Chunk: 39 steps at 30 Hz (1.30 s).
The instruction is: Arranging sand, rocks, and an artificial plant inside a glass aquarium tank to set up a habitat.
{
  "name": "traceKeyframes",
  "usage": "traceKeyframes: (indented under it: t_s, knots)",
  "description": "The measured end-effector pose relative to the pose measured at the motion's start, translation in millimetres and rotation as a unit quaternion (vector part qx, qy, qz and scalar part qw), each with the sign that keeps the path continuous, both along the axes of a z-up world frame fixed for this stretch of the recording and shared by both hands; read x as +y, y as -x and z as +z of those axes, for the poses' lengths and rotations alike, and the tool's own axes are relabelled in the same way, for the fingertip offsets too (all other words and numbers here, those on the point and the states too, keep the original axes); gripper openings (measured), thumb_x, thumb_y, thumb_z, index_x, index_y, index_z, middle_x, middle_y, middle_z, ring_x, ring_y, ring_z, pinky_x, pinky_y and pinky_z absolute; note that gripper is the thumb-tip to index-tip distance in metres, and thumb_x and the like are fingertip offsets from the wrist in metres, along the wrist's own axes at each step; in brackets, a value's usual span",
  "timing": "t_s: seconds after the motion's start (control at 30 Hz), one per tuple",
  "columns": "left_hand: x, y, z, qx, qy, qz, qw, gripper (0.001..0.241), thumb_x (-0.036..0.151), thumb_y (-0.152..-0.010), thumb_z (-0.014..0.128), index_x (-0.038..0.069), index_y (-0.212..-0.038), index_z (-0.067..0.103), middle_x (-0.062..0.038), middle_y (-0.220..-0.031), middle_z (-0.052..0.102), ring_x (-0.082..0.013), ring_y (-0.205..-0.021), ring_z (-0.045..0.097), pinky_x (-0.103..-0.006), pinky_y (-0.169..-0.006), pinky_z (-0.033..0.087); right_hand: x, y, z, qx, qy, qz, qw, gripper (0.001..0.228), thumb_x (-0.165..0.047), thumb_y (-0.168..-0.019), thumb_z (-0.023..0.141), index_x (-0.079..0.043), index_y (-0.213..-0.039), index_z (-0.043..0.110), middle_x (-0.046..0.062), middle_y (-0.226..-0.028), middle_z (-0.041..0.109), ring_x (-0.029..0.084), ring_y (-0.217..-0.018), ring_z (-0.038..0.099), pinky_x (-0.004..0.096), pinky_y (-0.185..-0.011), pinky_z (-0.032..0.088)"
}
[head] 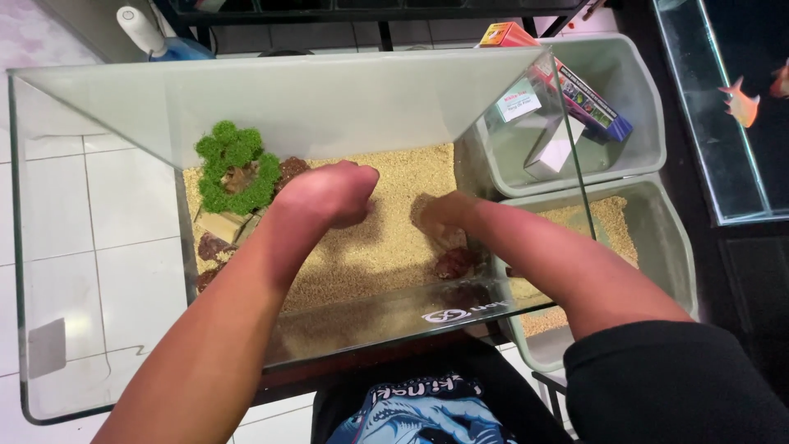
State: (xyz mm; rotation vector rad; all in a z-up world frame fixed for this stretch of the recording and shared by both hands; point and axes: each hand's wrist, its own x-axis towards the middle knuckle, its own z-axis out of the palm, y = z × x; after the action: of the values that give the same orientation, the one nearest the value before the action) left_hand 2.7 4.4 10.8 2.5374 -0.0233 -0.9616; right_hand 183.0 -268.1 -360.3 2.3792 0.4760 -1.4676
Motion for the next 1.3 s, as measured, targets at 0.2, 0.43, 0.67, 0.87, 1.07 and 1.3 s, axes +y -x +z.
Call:
traceKeyframes:
  t_s: [0.2,0.43,0.67,0.87,1.07,1.3]
  knots:
    - [0.7,1.7,1.7,-0.002,0.008,0.003,1.000,0.026,0.014,-0.109,0.069,0.005,-0.132,0.075,-0.025,-0.122,0.081,-0.0418,-0.112,0.081,-0.0554,-0.097,0.065,15.9,12.2,37.2,0.223,0.079,0.461,0.856,0.053,-0.019,-0.090,0.055,0.009,-0.132,0.073,0.028,-0.140,0.075,0.035,-0.125,0.071,0.049,-0.092,0.055]
    - [1.2,-2.9,-4.3,0.004,0.017,0.016,1.000,0.024,0.015,-0.109,0.067,0.008,-0.131,0.076,-0.022,-0.117,0.082,-0.0384,-0.106,0.082,-0.0522,-0.095,0.065,42.9,24.0,86.3,0.149,0.073,0.288,0.943,0.024,-0.024,-0.087,0.072,-0.011,-0.079,0.090,0.012,-0.096,0.087,0.033,-0.092,0.083,0.052,-0.077,0.066]
    - [-0.1,-3.5,-9.8,-0.014,-0.015,-0.006,1.000,0.030,0.019,-0.111,0.066,0.009,-0.138,0.073,-0.025,-0.126,0.079,-0.0429,-0.121,0.077,-0.0577,-0.103,0.063,89.3,10.5,135.3,0.071,-0.003,0.439,0.896,0.032,-0.046,-0.098,0.069,-0.021,-0.108,0.086,0.007,-0.106,0.085,0.028,-0.105,0.081,0.053,-0.095,0.060]
    - [-9.0,-3.3,44.9,-0.069,0.013,0.018,0.997,0.041,0.026,-0.112,0.055,0.009,-0.148,0.064,-0.028,-0.143,0.071,-0.0478,-0.139,0.065,-0.0632,-0.116,0.055,102.2,60.1,348.8,-0.037,-0.318,0.321,0.891,0.038,-0.039,-0.099,0.060,-0.006,-0.107,0.079,0.025,-0.102,0.081,0.053,-0.109,0.075,0.064,-0.097,0.058]
    - [-41.4,0.3,70.6,-0.197,0.073,0.008,0.978,0.037,0.021,-0.108,0.052,-0.004,-0.132,0.065,-0.036,-0.128,0.073,-0.0590,-0.129,0.064,-0.0716,-0.103,0.054,51.5,83.9,442.6,-0.175,-0.471,0.233,0.833,0.025,-0.035,-0.100,0.066,-0.013,-0.100,0.079,0.016,-0.092,0.081,0.043,-0.102,0.078,0.060,-0.090,0.060]
    - [-123.5,13.1,114.8,-0.327,0.023,0.010,0.945,0.044,0.028,-0.108,0.052,0.012,-0.148,0.063,-0.016,-0.130,0.077,-0.0465,-0.122,0.072,-0.0657,-0.096,0.058,-60.9,122.0,490.2,-0.297,-0.638,0.189,0.686,0.021,-0.012,-0.105,0.068,-0.005,-0.123,0.074,0.022,-0.119,0.079,0.047,-0.120,0.072,0.061,-0.102,0.057]
